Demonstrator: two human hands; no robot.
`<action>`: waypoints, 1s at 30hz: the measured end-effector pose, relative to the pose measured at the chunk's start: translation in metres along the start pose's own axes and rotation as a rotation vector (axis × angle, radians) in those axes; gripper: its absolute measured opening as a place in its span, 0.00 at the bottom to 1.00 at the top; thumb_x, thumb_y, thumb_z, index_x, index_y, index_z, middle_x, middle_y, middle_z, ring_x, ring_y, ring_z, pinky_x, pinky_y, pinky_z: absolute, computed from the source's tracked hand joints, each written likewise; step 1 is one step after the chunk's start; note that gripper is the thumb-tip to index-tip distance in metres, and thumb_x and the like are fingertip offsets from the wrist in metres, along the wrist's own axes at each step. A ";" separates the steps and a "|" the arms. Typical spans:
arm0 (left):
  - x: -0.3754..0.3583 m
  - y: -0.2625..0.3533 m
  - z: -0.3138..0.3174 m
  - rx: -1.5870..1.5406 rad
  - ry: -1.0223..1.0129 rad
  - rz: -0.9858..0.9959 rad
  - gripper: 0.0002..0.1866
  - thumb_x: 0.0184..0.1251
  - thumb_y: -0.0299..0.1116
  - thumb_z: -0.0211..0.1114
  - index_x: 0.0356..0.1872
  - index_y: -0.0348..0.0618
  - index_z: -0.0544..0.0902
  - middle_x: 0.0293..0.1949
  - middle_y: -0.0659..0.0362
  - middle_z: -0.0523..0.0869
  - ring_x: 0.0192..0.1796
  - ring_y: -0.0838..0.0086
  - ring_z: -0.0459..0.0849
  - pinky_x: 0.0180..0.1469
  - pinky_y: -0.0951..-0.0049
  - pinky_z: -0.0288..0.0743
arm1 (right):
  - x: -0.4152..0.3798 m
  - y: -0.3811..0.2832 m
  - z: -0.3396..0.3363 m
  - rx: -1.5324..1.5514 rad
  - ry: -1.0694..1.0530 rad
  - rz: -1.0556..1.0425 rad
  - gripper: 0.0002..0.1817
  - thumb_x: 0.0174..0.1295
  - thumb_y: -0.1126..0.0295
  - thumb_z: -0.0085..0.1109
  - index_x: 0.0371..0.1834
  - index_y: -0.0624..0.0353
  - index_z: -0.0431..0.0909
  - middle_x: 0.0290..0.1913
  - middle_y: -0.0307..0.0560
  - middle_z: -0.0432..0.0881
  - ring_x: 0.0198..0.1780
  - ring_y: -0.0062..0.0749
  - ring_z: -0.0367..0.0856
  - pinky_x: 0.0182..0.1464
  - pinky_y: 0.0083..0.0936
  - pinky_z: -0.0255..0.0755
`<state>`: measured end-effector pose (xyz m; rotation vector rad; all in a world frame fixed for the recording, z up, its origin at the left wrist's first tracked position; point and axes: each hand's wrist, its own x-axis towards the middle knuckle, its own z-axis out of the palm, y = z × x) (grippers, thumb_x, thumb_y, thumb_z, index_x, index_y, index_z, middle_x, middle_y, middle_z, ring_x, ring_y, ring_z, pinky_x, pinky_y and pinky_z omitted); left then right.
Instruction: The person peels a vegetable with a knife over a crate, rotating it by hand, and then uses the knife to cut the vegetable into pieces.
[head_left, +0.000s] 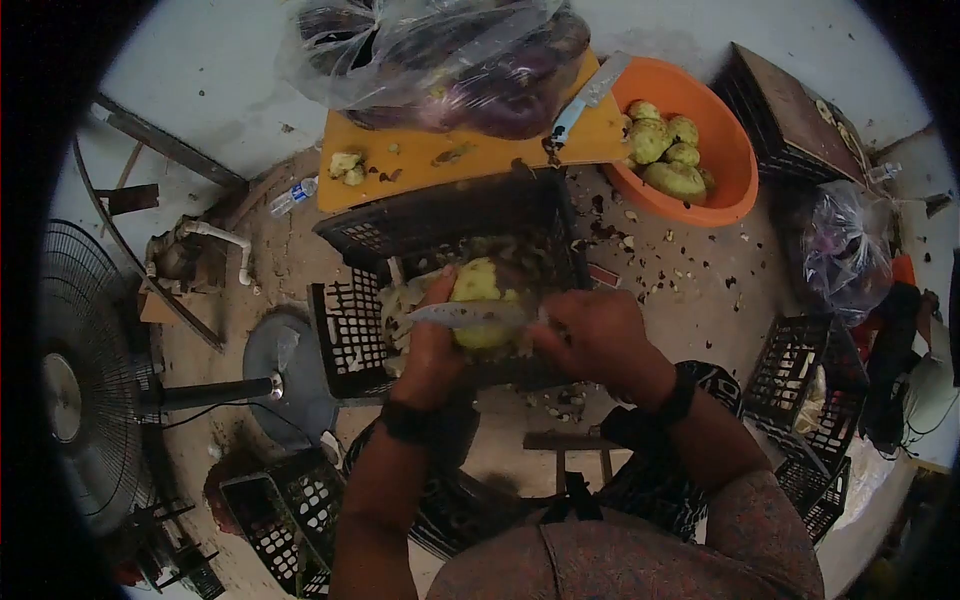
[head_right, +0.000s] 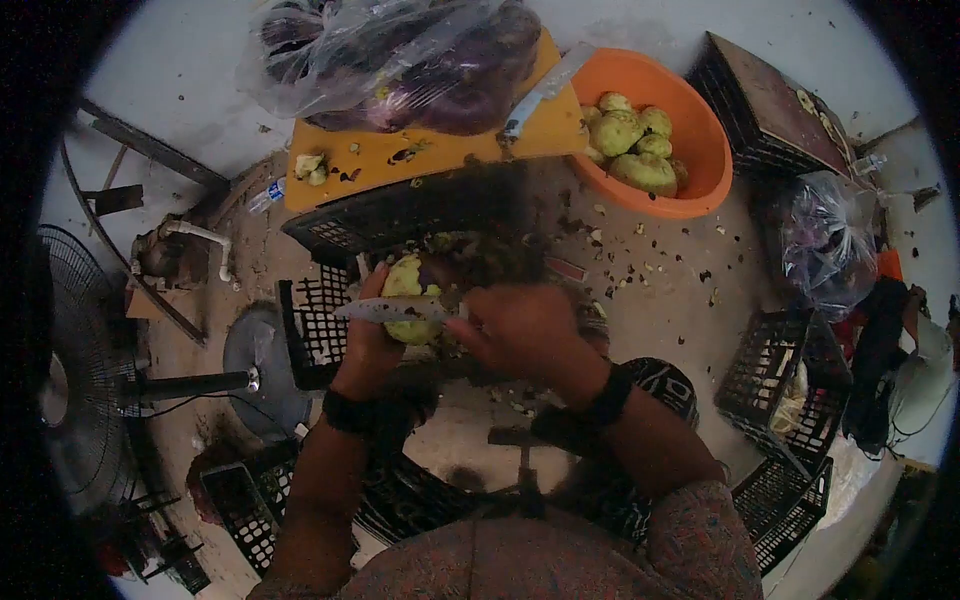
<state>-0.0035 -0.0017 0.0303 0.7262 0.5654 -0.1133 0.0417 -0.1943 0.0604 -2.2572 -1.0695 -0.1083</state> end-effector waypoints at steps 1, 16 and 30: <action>0.001 -0.001 0.000 0.000 -0.001 -0.001 0.20 0.71 0.46 0.47 0.49 0.42 0.76 0.45 0.56 0.81 0.46 0.69 0.81 0.49 0.68 0.75 | 0.000 0.000 0.000 -0.002 -0.027 0.010 0.14 0.55 0.56 0.60 0.24 0.54 0.74 0.20 0.44 0.77 0.23 0.42 0.78 0.23 0.36 0.69; 0.008 -0.004 -0.010 -0.013 -0.047 0.078 0.17 0.72 0.43 0.47 0.47 0.43 0.77 0.43 0.58 0.82 0.44 0.71 0.81 0.47 0.70 0.75 | 0.003 0.002 -0.003 0.007 -0.109 0.097 0.16 0.56 0.53 0.58 0.22 0.53 0.75 0.22 0.45 0.79 0.23 0.44 0.79 0.25 0.39 0.70; 0.013 -0.008 -0.023 0.050 -0.154 0.150 0.21 0.72 0.46 0.44 0.52 0.43 0.75 0.47 0.57 0.81 0.50 0.69 0.79 0.54 0.67 0.72 | 0.004 -0.001 -0.002 0.017 -0.073 0.101 0.14 0.53 0.58 0.61 0.20 0.54 0.73 0.18 0.44 0.76 0.24 0.45 0.78 0.40 0.42 0.74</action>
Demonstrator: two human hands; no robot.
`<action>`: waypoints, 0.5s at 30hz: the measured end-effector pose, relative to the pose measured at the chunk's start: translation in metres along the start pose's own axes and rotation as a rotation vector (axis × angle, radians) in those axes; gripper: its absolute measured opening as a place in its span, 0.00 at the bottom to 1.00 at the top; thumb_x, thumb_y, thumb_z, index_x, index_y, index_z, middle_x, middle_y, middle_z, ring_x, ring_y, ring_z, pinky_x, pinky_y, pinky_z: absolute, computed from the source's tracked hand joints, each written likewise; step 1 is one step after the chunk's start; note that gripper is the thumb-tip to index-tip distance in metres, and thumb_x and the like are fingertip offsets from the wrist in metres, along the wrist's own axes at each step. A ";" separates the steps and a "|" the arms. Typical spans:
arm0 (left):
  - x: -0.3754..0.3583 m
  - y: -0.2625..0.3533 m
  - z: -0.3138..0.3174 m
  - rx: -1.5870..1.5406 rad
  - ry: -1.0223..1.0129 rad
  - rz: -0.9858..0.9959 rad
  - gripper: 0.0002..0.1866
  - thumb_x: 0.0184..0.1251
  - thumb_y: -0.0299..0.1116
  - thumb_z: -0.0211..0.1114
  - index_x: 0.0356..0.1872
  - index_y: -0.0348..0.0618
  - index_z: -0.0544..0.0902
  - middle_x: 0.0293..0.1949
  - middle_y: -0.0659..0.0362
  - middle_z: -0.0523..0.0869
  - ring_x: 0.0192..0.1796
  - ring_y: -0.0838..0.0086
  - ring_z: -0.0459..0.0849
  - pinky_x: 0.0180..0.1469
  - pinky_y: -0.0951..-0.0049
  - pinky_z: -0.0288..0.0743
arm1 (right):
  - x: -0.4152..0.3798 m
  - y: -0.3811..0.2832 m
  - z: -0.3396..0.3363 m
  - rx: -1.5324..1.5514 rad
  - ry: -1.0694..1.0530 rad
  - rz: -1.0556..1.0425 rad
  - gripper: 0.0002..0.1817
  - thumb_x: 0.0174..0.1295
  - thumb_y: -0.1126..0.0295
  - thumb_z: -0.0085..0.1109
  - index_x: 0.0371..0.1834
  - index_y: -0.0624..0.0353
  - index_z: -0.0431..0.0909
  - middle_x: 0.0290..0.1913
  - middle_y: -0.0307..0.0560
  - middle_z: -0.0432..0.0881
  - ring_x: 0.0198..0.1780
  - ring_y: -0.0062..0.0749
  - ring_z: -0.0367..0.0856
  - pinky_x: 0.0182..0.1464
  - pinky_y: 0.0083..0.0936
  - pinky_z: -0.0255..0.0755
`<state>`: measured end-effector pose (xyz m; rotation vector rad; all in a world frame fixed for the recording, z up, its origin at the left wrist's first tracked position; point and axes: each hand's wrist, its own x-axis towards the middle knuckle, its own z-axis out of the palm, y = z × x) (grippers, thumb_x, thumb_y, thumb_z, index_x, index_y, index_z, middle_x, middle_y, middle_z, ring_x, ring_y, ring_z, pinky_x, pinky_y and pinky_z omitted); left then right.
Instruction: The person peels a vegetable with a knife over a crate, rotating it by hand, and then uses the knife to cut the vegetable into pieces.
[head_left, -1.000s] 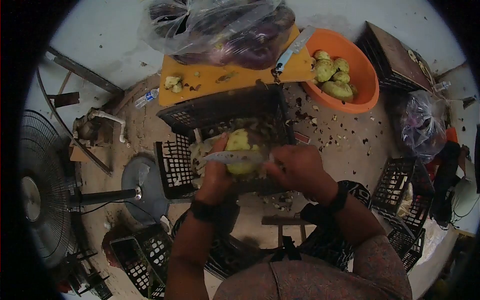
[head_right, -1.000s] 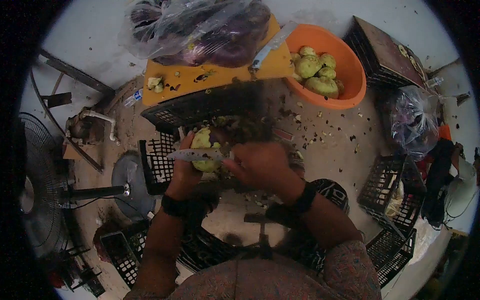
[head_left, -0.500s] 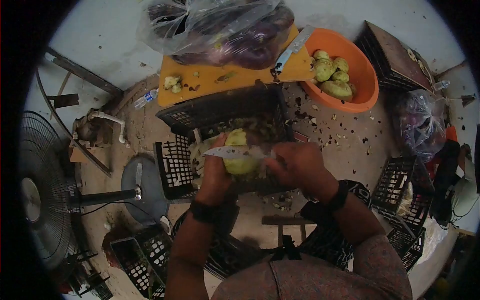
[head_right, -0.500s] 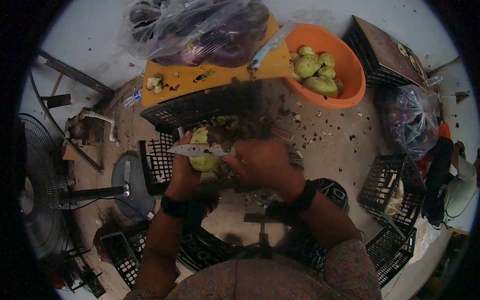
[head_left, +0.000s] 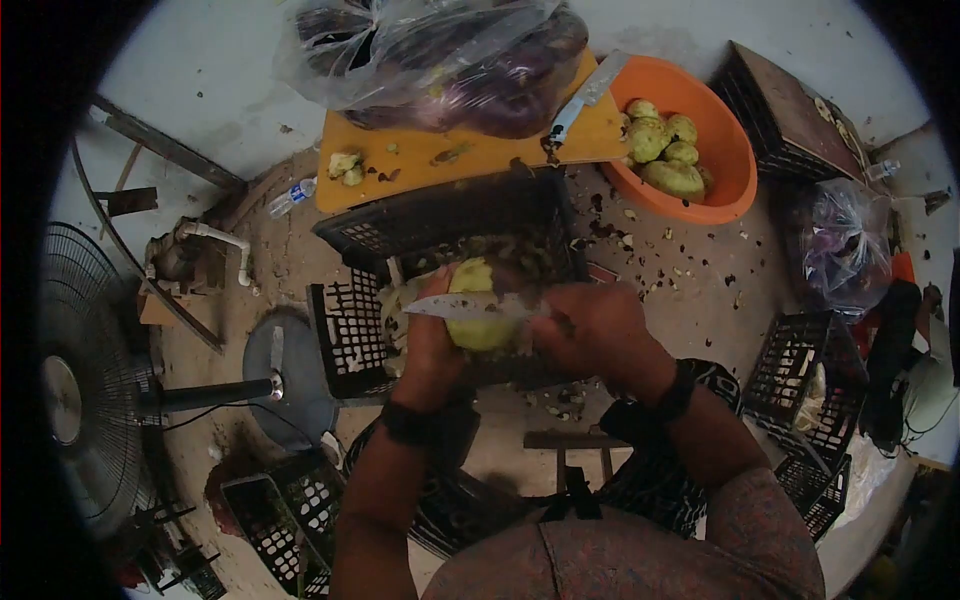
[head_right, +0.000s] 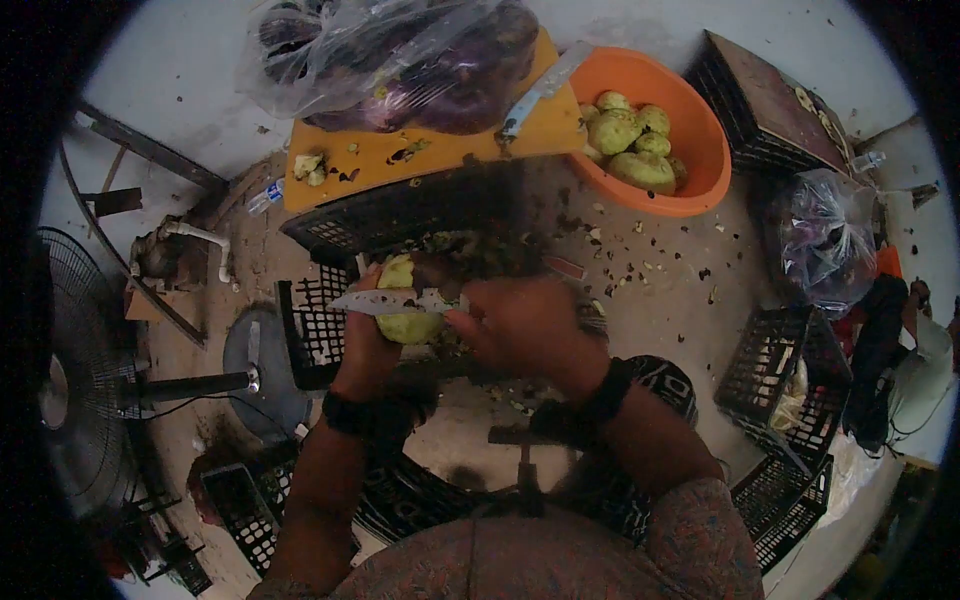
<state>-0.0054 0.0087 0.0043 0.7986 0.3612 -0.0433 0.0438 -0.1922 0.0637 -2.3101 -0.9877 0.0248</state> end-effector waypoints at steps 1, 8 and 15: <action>0.000 0.001 0.000 0.000 -0.001 0.000 0.21 0.72 0.46 0.44 0.52 0.43 0.75 0.47 0.57 0.81 0.50 0.69 0.79 0.54 0.67 0.72 | 0.000 0.001 -0.001 0.003 -0.009 0.000 0.14 0.53 0.57 0.61 0.20 0.54 0.73 0.18 0.44 0.76 0.25 0.46 0.78 0.45 0.45 0.73; -0.005 0.002 0.004 0.157 0.018 0.087 0.20 0.74 0.43 0.41 0.55 0.42 0.72 0.51 0.56 0.78 0.53 0.69 0.78 0.55 0.68 0.71 | -0.001 0.008 -0.001 0.018 0.040 -0.084 0.16 0.56 0.53 0.58 0.22 0.53 0.75 0.21 0.45 0.78 0.23 0.43 0.78 0.24 0.38 0.69; -0.003 -0.005 0.001 0.210 0.064 0.149 0.20 0.74 0.42 0.40 0.57 0.41 0.70 0.53 0.55 0.76 0.56 0.69 0.76 0.58 0.68 0.70 | -0.001 0.000 0.000 0.106 -0.042 -0.007 0.15 0.53 0.58 0.62 0.19 0.53 0.71 0.17 0.43 0.75 0.22 0.45 0.77 0.40 0.42 0.73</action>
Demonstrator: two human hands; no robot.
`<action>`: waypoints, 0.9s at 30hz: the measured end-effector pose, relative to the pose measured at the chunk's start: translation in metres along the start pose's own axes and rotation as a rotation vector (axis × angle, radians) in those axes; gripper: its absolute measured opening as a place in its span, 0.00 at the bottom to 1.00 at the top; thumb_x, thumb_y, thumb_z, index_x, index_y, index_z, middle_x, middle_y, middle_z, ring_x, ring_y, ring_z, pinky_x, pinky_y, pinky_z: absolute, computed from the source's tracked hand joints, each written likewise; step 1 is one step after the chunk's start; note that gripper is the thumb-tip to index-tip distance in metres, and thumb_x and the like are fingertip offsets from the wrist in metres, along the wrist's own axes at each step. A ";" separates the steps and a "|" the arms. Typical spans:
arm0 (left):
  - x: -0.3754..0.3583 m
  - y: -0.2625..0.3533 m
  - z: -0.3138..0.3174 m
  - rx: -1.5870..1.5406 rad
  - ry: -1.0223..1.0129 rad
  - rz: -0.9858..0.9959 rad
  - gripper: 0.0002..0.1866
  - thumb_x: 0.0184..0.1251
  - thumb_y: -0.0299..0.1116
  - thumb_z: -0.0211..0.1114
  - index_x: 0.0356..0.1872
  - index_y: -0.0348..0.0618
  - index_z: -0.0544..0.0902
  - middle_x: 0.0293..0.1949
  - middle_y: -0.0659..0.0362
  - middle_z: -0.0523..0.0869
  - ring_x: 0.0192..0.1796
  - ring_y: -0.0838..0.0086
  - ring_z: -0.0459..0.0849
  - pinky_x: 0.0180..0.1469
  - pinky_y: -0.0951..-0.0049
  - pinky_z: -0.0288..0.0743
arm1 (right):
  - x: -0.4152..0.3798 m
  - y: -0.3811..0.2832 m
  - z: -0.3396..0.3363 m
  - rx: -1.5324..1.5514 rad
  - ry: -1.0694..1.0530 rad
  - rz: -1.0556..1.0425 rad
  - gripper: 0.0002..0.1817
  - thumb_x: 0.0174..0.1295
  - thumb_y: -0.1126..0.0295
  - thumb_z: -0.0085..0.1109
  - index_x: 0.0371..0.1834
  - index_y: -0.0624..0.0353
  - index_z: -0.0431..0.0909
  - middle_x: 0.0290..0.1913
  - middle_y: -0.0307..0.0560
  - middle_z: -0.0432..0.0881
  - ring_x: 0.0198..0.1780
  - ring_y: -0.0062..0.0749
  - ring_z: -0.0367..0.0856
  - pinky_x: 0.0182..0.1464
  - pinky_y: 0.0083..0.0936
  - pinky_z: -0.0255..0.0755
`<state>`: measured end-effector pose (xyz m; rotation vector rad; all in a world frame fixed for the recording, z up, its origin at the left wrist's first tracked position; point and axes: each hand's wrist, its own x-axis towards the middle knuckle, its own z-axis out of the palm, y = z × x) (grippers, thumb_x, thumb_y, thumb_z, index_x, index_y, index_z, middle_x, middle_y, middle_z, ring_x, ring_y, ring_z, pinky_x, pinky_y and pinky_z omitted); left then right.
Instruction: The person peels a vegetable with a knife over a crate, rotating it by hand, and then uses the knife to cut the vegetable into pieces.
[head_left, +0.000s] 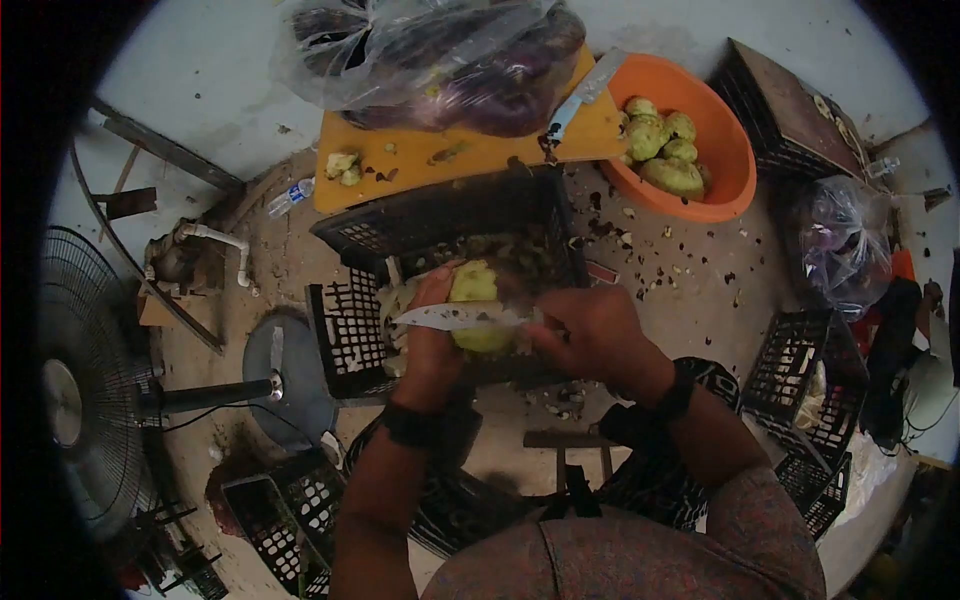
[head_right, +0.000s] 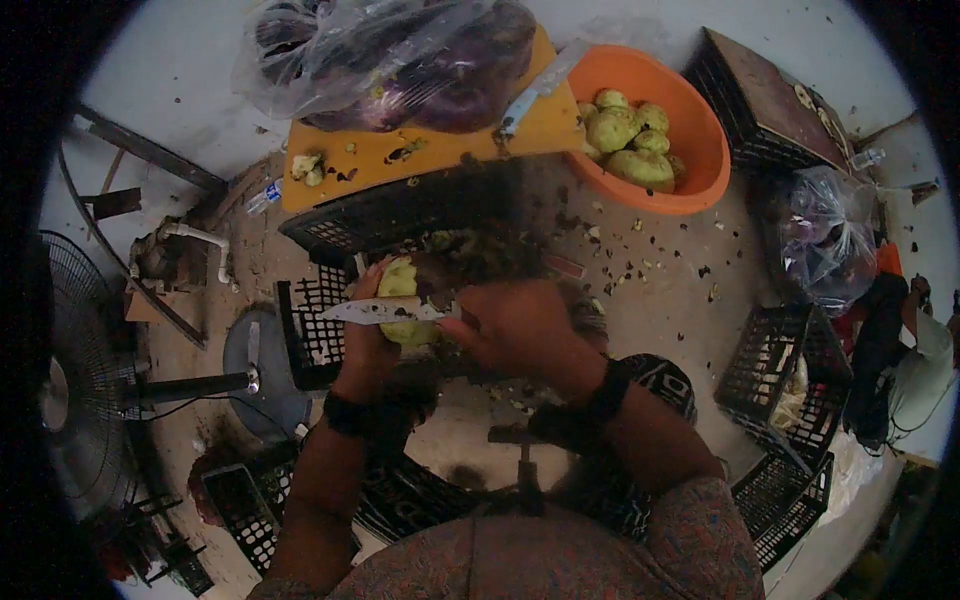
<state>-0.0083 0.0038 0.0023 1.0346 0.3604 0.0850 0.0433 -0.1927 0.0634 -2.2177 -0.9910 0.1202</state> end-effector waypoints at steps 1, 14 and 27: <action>-0.001 0.002 0.005 0.000 -0.001 -0.001 0.20 0.74 0.42 0.40 0.57 0.41 0.70 0.53 0.55 0.76 0.56 0.69 0.76 0.58 0.68 0.70 | 0.000 0.001 0.001 -0.001 0.012 0.000 0.14 0.53 0.58 0.62 0.19 0.53 0.71 0.17 0.43 0.74 0.22 0.45 0.77 0.39 0.42 0.73; -0.002 0.006 0.003 0.586 0.001 0.342 0.16 0.70 0.38 0.51 0.49 0.37 0.76 0.44 0.55 0.81 0.45 0.71 0.81 0.49 0.71 0.75 | 0.002 0.006 -0.007 -0.086 0.046 -0.051 0.14 0.55 0.56 0.60 0.23 0.54 0.74 0.21 0.44 0.79 0.24 0.44 0.79 0.26 0.39 0.69; -0.016 0.027 0.016 -0.150 -0.058 -0.033 0.21 0.72 0.43 0.43 0.52 0.37 0.73 0.45 0.53 0.80 0.47 0.69 0.81 0.51 0.69 0.74 | 0.004 0.019 -0.012 -0.132 0.055 -0.019 0.15 0.57 0.53 0.57 0.23 0.53 0.75 0.20 0.45 0.78 0.23 0.45 0.77 0.27 0.39 0.69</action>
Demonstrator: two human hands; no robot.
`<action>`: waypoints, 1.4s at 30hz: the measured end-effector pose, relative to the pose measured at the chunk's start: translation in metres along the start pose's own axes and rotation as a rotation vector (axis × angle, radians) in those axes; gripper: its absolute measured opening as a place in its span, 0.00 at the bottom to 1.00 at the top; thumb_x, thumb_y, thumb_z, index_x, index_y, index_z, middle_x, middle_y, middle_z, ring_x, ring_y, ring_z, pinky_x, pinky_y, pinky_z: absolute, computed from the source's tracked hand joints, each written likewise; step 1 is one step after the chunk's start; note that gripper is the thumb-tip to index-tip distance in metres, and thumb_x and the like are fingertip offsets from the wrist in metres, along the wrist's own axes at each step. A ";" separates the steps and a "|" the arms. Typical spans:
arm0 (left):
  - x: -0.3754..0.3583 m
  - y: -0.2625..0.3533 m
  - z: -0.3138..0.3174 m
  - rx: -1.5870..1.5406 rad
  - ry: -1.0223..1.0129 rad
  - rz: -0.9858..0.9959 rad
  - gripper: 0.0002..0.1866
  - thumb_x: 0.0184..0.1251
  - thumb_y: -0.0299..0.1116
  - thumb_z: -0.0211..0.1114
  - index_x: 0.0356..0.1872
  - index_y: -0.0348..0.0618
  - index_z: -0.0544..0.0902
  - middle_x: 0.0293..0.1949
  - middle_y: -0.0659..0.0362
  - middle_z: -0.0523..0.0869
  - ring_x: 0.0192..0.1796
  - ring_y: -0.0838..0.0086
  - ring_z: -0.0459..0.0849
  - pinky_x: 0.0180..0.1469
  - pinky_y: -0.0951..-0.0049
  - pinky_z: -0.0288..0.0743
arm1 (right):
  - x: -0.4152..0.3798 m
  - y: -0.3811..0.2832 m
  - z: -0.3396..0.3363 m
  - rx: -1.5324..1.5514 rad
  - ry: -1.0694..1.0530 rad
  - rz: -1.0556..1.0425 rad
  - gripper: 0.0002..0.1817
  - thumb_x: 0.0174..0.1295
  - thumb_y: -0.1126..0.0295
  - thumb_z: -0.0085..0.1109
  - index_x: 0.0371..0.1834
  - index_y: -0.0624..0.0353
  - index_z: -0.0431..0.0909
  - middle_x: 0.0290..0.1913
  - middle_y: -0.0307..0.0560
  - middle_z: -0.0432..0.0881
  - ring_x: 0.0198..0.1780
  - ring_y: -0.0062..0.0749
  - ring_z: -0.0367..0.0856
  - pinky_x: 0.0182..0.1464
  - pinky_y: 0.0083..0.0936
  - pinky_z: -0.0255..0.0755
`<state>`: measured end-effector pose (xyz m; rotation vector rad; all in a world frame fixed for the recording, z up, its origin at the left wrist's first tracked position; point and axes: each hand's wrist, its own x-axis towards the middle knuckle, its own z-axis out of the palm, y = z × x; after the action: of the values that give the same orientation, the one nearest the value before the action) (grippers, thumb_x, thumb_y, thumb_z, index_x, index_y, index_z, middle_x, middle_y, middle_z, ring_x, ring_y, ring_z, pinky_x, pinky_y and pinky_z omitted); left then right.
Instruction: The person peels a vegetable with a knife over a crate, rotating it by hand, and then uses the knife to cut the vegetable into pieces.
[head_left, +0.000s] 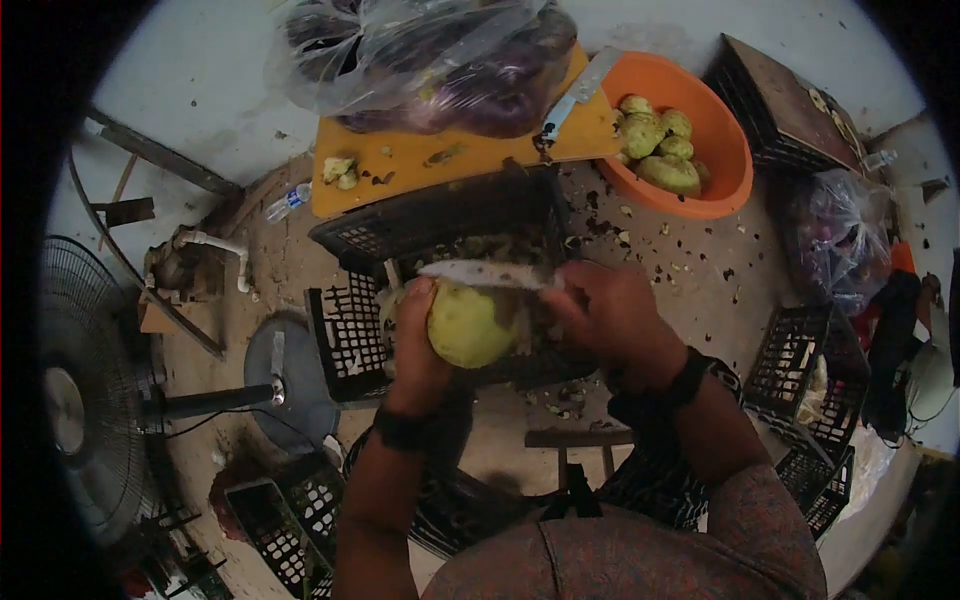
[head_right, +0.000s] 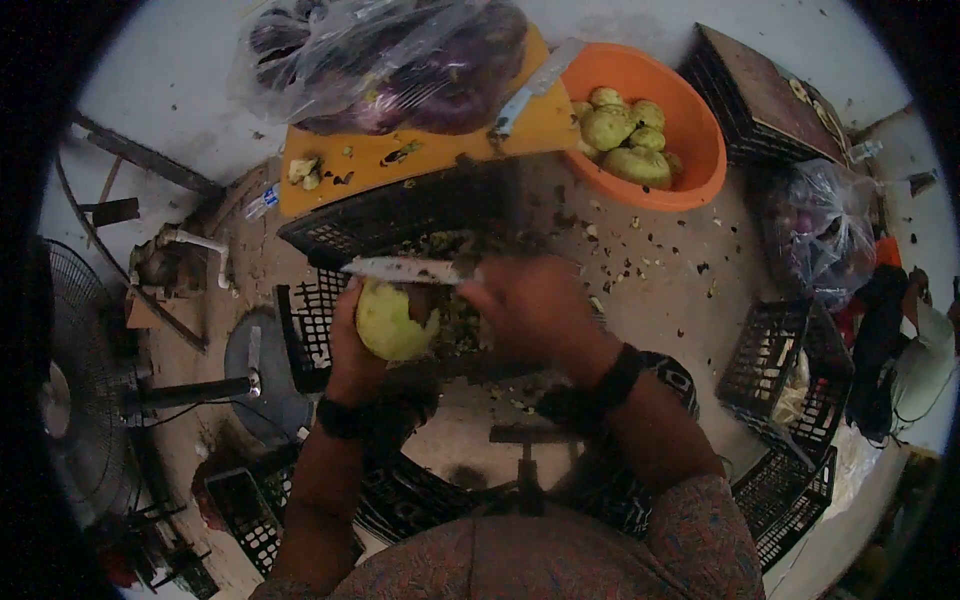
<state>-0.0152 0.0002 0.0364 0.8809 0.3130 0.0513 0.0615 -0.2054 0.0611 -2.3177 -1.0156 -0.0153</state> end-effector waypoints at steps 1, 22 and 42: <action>-0.001 0.001 0.003 0.000 -0.006 -0.003 0.21 0.72 0.43 0.43 0.52 0.37 0.73 0.45 0.53 0.80 0.47 0.69 0.81 0.51 0.69 0.74 | 0.001 0.003 -0.004 0.001 0.013 0.072 0.16 0.57 0.52 0.57 0.23 0.53 0.75 0.20 0.46 0.77 0.22 0.45 0.77 0.26 0.39 0.69; 0.014 -0.014 -0.017 -0.326 -0.036 -0.152 0.24 0.70 0.51 0.42 0.54 0.46 0.74 0.50 0.55 0.80 0.53 0.63 0.78 0.57 0.61 0.70 | -0.005 -0.023 0.017 0.189 0.062 -0.074 0.15 0.54 0.56 0.61 0.22 0.54 0.72 0.21 0.45 0.77 0.23 0.44 0.78 0.24 0.37 0.70; 0.012 -0.018 -0.015 -0.307 -0.012 -0.166 0.21 0.71 0.47 0.43 0.53 0.43 0.74 0.51 0.55 0.79 0.54 0.65 0.78 0.57 0.63 0.70 | -0.007 -0.020 0.016 0.179 0.088 -0.125 0.15 0.54 0.54 0.61 0.23 0.53 0.72 0.21 0.44 0.77 0.23 0.44 0.78 0.24 0.37 0.69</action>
<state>-0.0098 0.0021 0.0108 0.5491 0.3556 -0.0583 0.0398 -0.1909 0.0573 -2.0725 -1.0711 -0.0725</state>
